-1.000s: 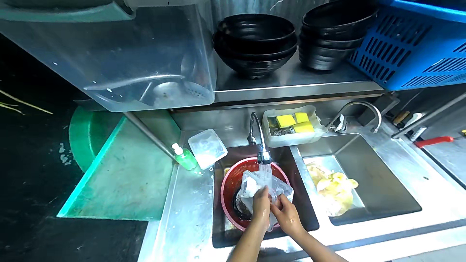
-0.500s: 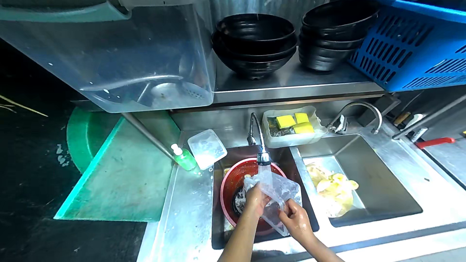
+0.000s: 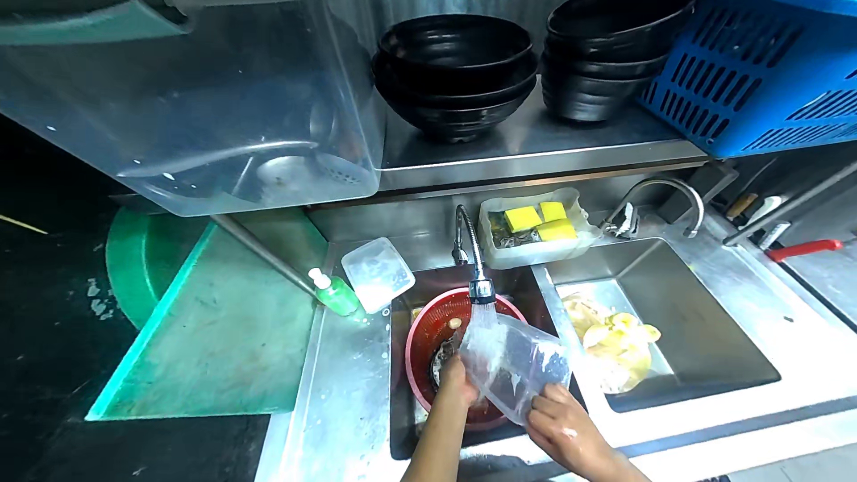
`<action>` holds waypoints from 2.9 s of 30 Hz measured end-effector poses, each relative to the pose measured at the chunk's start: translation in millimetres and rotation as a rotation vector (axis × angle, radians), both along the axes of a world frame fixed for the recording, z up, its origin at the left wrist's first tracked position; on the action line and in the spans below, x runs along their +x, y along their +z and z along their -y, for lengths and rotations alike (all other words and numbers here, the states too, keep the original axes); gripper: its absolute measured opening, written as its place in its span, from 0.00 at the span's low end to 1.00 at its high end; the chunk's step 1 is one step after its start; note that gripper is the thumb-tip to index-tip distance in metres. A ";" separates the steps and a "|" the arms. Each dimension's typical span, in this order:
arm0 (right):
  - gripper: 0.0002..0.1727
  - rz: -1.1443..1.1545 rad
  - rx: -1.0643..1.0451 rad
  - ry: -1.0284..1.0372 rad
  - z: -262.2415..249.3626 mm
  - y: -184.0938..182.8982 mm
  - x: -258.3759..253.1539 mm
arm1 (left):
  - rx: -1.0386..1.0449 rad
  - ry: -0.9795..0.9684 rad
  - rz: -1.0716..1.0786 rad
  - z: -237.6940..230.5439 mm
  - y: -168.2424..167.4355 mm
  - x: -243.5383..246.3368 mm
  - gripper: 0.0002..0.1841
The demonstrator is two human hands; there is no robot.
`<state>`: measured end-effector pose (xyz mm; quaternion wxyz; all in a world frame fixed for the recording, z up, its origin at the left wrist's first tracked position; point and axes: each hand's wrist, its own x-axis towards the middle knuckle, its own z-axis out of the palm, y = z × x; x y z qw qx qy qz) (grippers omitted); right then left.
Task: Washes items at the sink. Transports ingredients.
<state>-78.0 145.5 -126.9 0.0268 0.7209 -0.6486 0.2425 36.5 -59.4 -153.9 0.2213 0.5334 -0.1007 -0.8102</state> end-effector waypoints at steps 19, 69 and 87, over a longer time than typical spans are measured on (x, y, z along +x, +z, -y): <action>0.21 0.358 0.471 -0.393 24.4 -23.8 -4.3 | -0.017 0.172 0.181 6.6 30.2 22.1 0.15; 0.31 -0.064 0.253 -0.020 93.1 9.3 -24.4 | 0.414 -0.190 -0.092 -84.5 30.0 49.0 0.19; 0.20 1.913 0.206 -0.789 122.5 34.3 25.5 | 0.197 -0.178 -0.072 -94.9 -2.5 15.1 0.11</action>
